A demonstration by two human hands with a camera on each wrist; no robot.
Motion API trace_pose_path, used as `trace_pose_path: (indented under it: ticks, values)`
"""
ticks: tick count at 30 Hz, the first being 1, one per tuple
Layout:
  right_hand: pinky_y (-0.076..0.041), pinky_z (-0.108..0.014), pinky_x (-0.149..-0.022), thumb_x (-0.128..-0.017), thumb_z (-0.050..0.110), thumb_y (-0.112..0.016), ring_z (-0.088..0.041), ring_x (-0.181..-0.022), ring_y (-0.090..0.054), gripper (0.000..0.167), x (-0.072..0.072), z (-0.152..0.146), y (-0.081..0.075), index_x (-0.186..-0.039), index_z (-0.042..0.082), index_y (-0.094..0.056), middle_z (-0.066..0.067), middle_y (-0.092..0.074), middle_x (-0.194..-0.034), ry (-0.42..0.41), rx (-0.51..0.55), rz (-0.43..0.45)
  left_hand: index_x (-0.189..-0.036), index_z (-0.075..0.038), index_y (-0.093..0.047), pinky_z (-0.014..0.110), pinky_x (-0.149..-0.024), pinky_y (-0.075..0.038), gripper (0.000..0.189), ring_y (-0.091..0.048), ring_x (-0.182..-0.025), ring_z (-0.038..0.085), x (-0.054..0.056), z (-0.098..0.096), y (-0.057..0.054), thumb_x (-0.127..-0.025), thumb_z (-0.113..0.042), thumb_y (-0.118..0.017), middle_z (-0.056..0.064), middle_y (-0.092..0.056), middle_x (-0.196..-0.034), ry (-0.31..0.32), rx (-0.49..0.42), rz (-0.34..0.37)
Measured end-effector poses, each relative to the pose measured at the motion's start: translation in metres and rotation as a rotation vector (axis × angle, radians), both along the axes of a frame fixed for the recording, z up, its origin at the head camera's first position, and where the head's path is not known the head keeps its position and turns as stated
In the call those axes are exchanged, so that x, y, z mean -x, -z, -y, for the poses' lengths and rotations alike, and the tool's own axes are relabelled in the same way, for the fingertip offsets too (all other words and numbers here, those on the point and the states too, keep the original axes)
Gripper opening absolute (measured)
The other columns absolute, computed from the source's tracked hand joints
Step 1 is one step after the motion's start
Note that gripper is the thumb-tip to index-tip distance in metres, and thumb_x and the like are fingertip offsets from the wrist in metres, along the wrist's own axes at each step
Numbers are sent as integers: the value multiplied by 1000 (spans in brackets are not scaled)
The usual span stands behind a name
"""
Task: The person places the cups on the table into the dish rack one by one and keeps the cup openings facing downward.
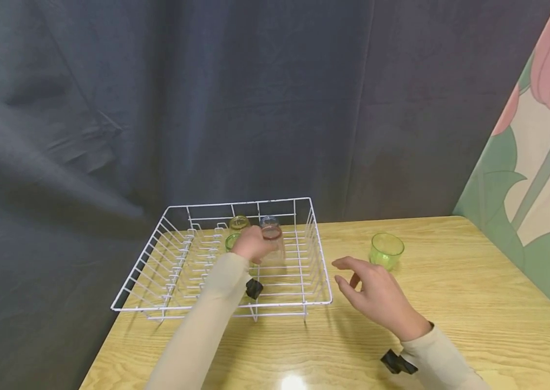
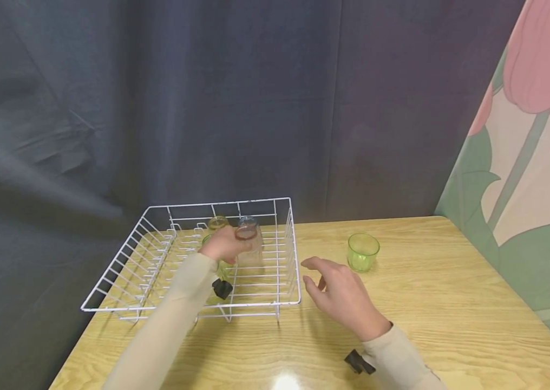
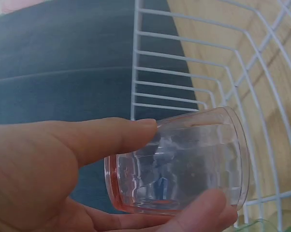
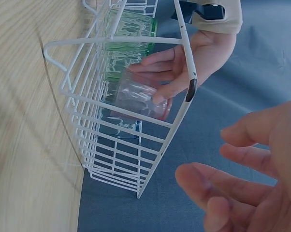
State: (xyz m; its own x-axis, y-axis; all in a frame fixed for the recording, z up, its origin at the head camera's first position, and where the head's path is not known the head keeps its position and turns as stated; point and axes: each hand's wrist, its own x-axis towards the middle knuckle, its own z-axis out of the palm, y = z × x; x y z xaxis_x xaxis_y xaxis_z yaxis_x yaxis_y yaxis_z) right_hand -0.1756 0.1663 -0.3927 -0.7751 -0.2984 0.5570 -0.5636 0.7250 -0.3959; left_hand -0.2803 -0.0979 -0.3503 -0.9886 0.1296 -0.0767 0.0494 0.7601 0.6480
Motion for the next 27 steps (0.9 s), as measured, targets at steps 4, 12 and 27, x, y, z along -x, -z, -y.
trace_pose_path:
  ticks: [4, 12, 27]
  values:
    - [-40, -18, -46, -88, 10, -74, 2, -64, -55, 24, 1, -1, 1, -112, 13, -71, -1, -74, -104, -3, 0, 7, -116, 7, -62, 39, -62, -61, 46, -67, -61, 26, 9, 1, 10, -85, -25, -76, 25, -65, -110, 9, -7, 21]
    - [-40, -19, -46, -88, 10, -74, 3, -63, -53, 24, 4, -1, 5, -111, 13, -71, -1, -73, -104, 0, -4, 38, -109, 5, -65, 36, -56, -58, 43, -66, -56, 25, 16, 1, 28, -82, -25, -80, 16, -69, -85, -26, 19, 38]
    - [-41, -19, -49, -88, 10, -74, 3, -62, -50, 24, 6, -3, 10, -112, 13, -71, -2, -72, -107, 3, -22, 66, -112, 11, -60, 40, -65, -61, 46, -73, -73, 37, 16, -2, 30, -77, -12, -81, 26, -66, -106, -75, 9, 68]
